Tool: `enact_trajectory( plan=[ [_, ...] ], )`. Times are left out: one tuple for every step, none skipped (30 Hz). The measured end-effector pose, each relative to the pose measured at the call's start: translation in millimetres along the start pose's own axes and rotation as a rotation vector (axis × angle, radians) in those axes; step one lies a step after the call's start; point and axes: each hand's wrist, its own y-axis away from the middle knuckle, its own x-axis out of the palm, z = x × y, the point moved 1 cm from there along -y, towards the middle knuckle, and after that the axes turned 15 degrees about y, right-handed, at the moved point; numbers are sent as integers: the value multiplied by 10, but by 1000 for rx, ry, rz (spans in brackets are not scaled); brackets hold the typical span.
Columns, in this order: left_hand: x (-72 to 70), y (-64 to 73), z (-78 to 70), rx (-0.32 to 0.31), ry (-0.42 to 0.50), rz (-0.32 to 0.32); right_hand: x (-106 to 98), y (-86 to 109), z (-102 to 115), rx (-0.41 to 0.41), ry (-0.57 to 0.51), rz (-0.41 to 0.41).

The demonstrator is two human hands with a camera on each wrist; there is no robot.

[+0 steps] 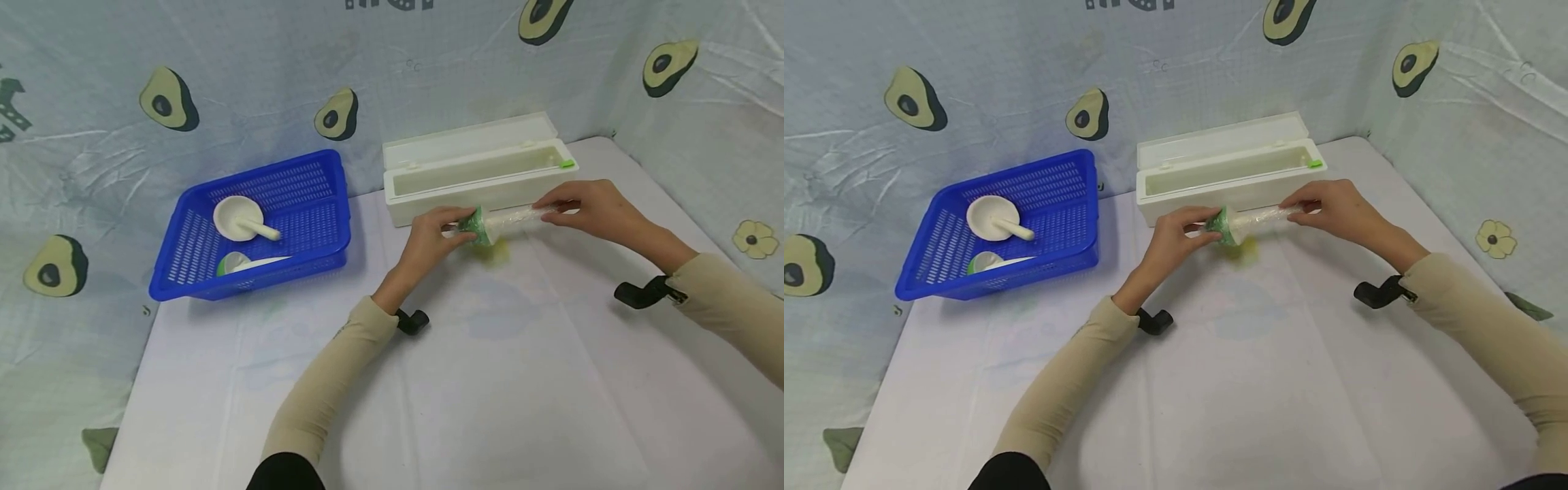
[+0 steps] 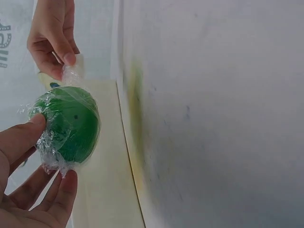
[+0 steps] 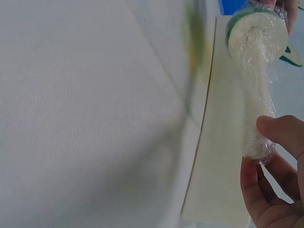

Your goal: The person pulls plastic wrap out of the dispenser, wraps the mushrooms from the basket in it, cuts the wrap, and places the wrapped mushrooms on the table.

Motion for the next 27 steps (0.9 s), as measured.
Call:
enact_trajectory(
  plan=[
    [31, -24, -15, 2, -2, 4, -23, 16, -26, 4, 8, -4],
    [64, -53, -29, 7, -6, 8, -44, 34, -56, 16, 13, -10],
    [99, -84, -45, 7, -6, 17, -68, 55, -84, 33, 19, -16],
    [136, -115, -63, 7, -9, 27, -92, 75, -110, 51, 26, -20],
    [173, -145, -82, 8, -16, 38, -114, 92, -138, 65, 33, -22],
    [209, -176, -105, 6, -26, 48, -134, 106, -170, 82, 42, -21],
    [247, -207, -129, 8, -46, 60, -154, 119, -198, 102, 50, -20],
    [285, -241, -148, 18, -65, 67, -170, 131, -230, 124, 55, -20],
    [323, -272, -168, 25, -82, 74, -186, 143, -257, 150, 57, -11],
    [360, -302, -184, 37, -104, 76, -195, 150, -285, 175, 54, 0],
    [395, -328, -199, 44, -128, 76, -198, 154, -315, 199, 42, 12],
    [430, -353, -207, 50, -140, 72, -202, 158, -340, 230, 24, 26],
    [462, -377, -216, 53, -148, 69, -201, 161, -367, 259, 4, 39],
    [491, -395, -221, 47, -153, 68, -196, 162, -392, 284, -15, 55],
    [517, -409, -220, 39, -156, 66, -185, 159, -417, 305, -30, 71],
    [538, -417, -218, 29, -159, 62, -172, 153, -438, 316, -44, 83],
    [554, -421, -215, 18, -156, 60, -159, 146, -456, 322, -55, 94],
    [565, -425, -210, 6, -151, 57, -148, 137, -470, 326, -62, 104],
    [572, -428, -207, 0, -153, 51, -138, 127, -483, 322, -63, 109],
    [575, -432, -204, 0, -159, 44, -130, 116, -492, 316, -65, 111],
    [573, -438, -203, 2, -155, 33, -125, 104, -498, 311, -68, 109],
    [566, -443, -206, 0, -152, 23, -124, 92, -501, 310, -77, 107],
    [557, -447, -210, -2, -148, 17, -123, 82, -504, 312, -80, 103],
    [547, -453, -215, -5, -144, 10, -123, 73, -506, 316, -84, 99],
    [536, -458, -221, -7, -144, 8, -125, 65, -507, 321, -91, 93],
    [526, -463, -227, -10, -142, 7, -125, 57, -507, 327, -103, 87],
    [517, -471, -232, -16, -141, 8, -125, 51, -505, 334, -112, 81]
  ],
)
